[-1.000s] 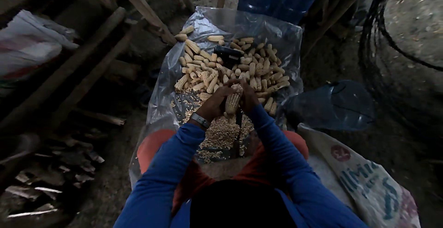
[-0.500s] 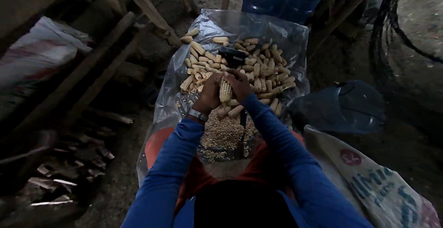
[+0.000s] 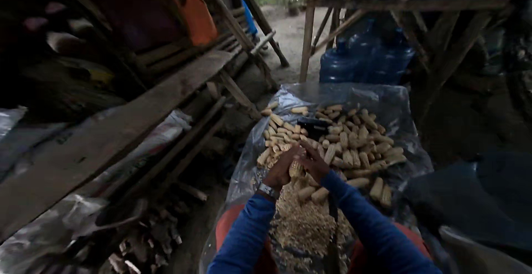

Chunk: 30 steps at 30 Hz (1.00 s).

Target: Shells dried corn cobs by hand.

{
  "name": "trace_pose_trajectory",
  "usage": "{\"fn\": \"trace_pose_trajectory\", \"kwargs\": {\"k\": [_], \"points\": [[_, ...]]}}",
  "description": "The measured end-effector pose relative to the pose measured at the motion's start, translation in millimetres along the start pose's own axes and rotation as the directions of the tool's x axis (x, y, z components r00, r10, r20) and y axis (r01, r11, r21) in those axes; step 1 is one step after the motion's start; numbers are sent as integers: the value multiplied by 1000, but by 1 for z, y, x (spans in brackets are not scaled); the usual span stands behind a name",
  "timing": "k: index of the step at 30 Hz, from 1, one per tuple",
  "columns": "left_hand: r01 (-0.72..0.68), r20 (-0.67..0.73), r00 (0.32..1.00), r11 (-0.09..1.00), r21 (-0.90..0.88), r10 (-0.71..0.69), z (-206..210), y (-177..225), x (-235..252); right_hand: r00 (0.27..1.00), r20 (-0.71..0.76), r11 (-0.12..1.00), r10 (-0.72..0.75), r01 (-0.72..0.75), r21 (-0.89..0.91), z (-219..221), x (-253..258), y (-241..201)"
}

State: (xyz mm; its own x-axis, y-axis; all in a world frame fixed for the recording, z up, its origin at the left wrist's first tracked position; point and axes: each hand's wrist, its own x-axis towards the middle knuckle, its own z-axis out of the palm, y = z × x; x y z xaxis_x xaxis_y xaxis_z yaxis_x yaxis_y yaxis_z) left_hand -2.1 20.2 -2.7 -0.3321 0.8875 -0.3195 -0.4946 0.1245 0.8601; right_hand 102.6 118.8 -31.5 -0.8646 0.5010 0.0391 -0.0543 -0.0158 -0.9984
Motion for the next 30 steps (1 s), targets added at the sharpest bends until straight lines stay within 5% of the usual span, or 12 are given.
{"fn": "trace_pose_trajectory", "kwargs": {"k": [4, 9, 12, 17, 25, 30], "points": [[-66, 145, 987, 998, 21, 63, 4, -1, -10, 979, -203, 998, -22, 33, 49, 4, -1, 1], [-118, 224, 969, 991, 62, 101, 5, -6, -6, 963, -257, 982, 85, -37, 184, 5, 0, -5], [-121, 150, 983, 989, 83, 108, 7, -3, -10, 970, -215, 974, 116, -69, 216, 7, -3, -9], [-155, 101, 984, 986, 55, 149, 4, -6, -11, 974, 149, 971, -172, 142, 193, -10, -5, 8], [-1, -38, 999, 1000, 23, 1, 21, -6, -4, 965, -246, 987, -91, 121, 110, 9, -13, 9], [-53, 166, 984, 998, -30, 57, 13, -16, 2, 959, -282, 988, -34, 74, 135, 0, -11, 1]]}}
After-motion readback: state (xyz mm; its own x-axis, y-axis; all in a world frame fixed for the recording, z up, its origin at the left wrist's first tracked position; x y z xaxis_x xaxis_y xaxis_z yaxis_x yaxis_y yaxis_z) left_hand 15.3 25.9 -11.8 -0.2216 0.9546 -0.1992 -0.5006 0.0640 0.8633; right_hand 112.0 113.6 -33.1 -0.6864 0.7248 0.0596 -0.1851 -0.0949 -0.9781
